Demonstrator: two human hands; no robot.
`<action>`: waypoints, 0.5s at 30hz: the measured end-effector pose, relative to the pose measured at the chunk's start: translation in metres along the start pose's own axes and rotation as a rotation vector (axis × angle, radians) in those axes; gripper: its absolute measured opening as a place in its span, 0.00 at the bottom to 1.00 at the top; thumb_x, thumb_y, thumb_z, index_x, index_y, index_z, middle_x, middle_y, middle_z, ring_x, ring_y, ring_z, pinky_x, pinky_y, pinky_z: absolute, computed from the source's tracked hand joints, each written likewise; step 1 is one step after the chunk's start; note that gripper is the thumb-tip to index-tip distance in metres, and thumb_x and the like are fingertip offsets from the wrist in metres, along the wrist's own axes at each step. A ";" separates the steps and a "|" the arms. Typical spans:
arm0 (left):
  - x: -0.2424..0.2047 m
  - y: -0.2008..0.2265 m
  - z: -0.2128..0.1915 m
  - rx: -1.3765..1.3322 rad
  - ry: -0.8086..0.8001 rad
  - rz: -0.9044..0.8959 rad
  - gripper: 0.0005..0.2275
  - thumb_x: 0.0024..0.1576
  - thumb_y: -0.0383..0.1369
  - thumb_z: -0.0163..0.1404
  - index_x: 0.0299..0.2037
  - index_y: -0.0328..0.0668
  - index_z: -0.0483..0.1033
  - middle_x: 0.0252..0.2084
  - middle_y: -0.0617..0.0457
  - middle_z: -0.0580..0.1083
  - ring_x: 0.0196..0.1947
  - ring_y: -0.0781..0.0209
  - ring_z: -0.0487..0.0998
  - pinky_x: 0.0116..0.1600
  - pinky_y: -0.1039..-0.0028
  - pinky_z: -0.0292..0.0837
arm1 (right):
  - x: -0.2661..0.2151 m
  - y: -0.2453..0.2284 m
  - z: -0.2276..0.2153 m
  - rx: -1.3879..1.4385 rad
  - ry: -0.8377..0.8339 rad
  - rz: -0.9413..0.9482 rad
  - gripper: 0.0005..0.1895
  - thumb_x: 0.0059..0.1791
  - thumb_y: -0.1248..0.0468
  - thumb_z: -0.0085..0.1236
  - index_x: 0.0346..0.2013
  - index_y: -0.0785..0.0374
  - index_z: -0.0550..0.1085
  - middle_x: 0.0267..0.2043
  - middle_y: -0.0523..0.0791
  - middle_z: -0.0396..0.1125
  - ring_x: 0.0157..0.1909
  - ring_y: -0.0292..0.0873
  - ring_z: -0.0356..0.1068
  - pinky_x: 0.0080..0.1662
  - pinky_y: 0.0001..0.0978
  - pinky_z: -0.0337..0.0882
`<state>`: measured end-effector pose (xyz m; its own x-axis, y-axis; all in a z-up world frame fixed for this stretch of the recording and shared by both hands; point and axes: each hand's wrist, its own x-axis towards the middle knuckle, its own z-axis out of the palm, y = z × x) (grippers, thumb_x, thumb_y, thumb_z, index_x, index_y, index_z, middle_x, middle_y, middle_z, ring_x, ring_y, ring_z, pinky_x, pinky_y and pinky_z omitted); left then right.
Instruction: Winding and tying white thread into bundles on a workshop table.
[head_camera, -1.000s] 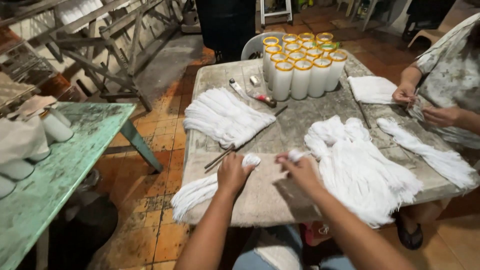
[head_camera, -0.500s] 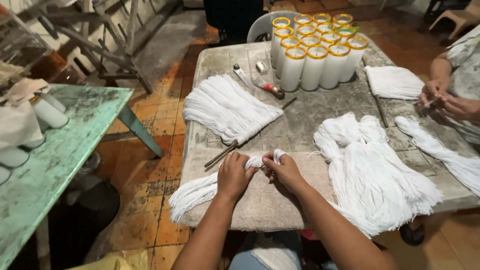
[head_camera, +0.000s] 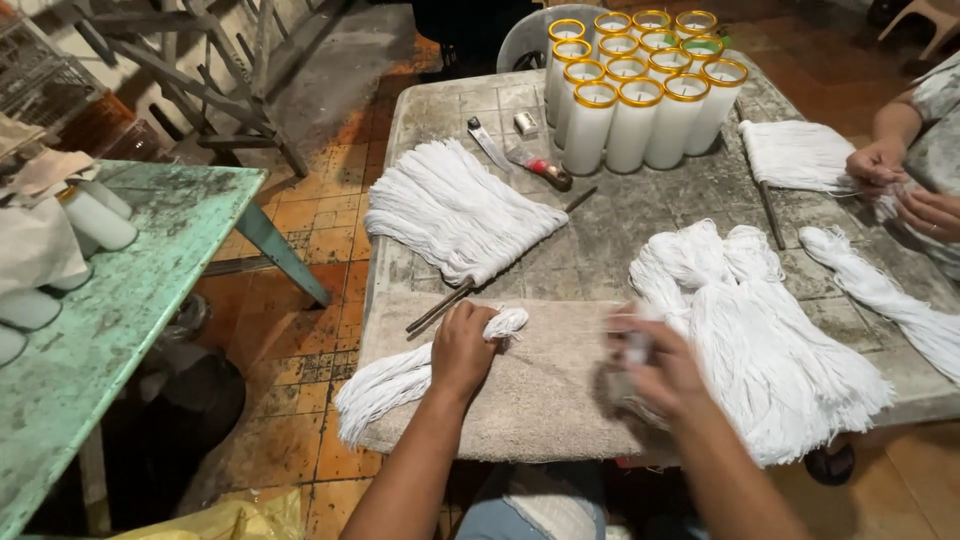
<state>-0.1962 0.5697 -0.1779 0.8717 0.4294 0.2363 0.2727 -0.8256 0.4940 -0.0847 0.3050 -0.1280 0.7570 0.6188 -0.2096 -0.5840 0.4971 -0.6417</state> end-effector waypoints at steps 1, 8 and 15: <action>0.001 -0.002 0.002 -0.004 0.000 -0.003 0.14 0.50 0.40 0.61 0.46 0.54 0.77 0.39 0.55 0.69 0.47 0.50 0.74 0.53 0.59 0.73 | -0.002 -0.021 -0.034 -0.004 0.001 0.002 0.03 0.51 0.65 0.53 0.39 0.58 0.72 0.34 0.42 0.67 0.33 0.40 0.66 0.32 0.28 0.66; 0.004 0.019 -0.035 -0.050 -0.207 -0.028 0.25 0.50 0.37 0.61 0.60 0.50 0.72 0.51 0.51 0.69 0.56 0.49 0.65 0.58 0.60 0.62 | -0.083 -0.133 -0.072 -0.426 0.166 -0.322 0.04 0.54 0.64 0.51 0.35 0.56 0.66 0.27 0.41 0.60 0.25 0.34 0.55 0.26 0.22 0.54; -0.035 0.150 -0.035 -0.750 -0.331 0.300 0.32 0.55 0.55 0.49 0.68 0.50 0.64 0.71 0.46 0.64 0.71 0.48 0.61 0.73 0.53 0.53 | -0.090 -0.044 0.031 -1.525 0.296 0.321 0.17 0.55 0.57 0.55 0.36 0.64 0.86 0.23 0.50 0.80 0.16 0.37 0.66 0.22 0.24 0.61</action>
<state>-0.2005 0.4436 -0.0825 0.9691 0.0077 0.2465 -0.2254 -0.3780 0.8979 -0.1366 0.2461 -0.0580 0.7995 0.3479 -0.4896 -0.0318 -0.7894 -0.6131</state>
